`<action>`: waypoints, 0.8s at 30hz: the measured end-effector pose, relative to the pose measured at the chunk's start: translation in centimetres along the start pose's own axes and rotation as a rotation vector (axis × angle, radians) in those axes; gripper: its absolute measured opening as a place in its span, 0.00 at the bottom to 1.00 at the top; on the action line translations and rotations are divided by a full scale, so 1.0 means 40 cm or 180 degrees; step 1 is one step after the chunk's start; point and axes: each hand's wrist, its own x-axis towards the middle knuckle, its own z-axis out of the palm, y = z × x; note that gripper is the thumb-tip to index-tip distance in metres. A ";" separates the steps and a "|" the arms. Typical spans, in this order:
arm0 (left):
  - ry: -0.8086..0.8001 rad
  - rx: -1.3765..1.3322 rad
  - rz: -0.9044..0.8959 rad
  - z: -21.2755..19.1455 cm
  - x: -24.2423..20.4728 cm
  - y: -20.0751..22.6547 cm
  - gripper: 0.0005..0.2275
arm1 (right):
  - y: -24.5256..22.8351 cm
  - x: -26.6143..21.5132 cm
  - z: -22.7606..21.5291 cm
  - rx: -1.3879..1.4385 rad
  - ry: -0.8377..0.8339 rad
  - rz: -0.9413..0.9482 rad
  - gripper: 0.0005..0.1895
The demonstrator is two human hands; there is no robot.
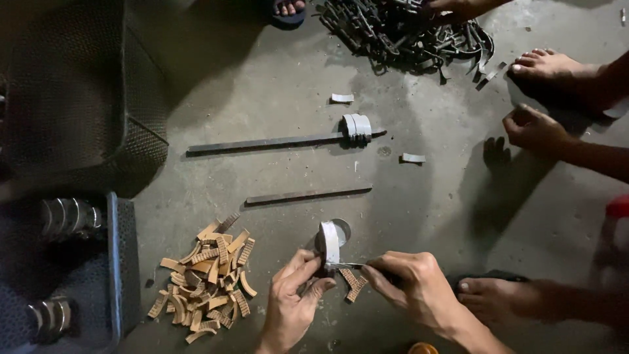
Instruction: The person applies a white substance from a small metal container onto small, curved metal pieces using a small metal spatula. They then place the coated pieces onto a metal rod on the floor. The person repeats this process for several pieces.
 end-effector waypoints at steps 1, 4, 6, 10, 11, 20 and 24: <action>0.0004 0.0063 0.0022 0.000 -0.002 -0.004 0.12 | -0.003 0.002 0.001 0.0034 0.0018 0.0056 0.05; 0.0014 0.0222 0.0092 -0.007 0.003 0.017 0.12 | 0.014 0.003 0.010 0.0092 0.0058 0.0098 0.06; 0.0018 0.0321 0.0134 -0.012 0.002 0.028 0.12 | 0.024 0.003 0.014 0.0120 0.0078 0.0088 0.05; -0.0123 0.0147 0.0114 -0.021 0.003 0.037 0.11 | 0.025 0.013 0.007 0.0267 -0.0045 0.0438 0.06; -0.0182 0.0096 0.0155 -0.024 0.007 0.043 0.11 | 0.026 0.017 0.004 0.0338 -0.0061 0.0463 0.07; -0.0505 -0.0044 0.0032 -0.039 -0.011 0.024 0.13 | 0.091 0.032 -0.016 0.1005 -0.0565 0.1594 0.13; -0.0519 0.0110 0.0213 -0.034 -0.017 0.011 0.10 | 0.124 0.038 -0.022 0.1452 -0.0701 0.1819 0.13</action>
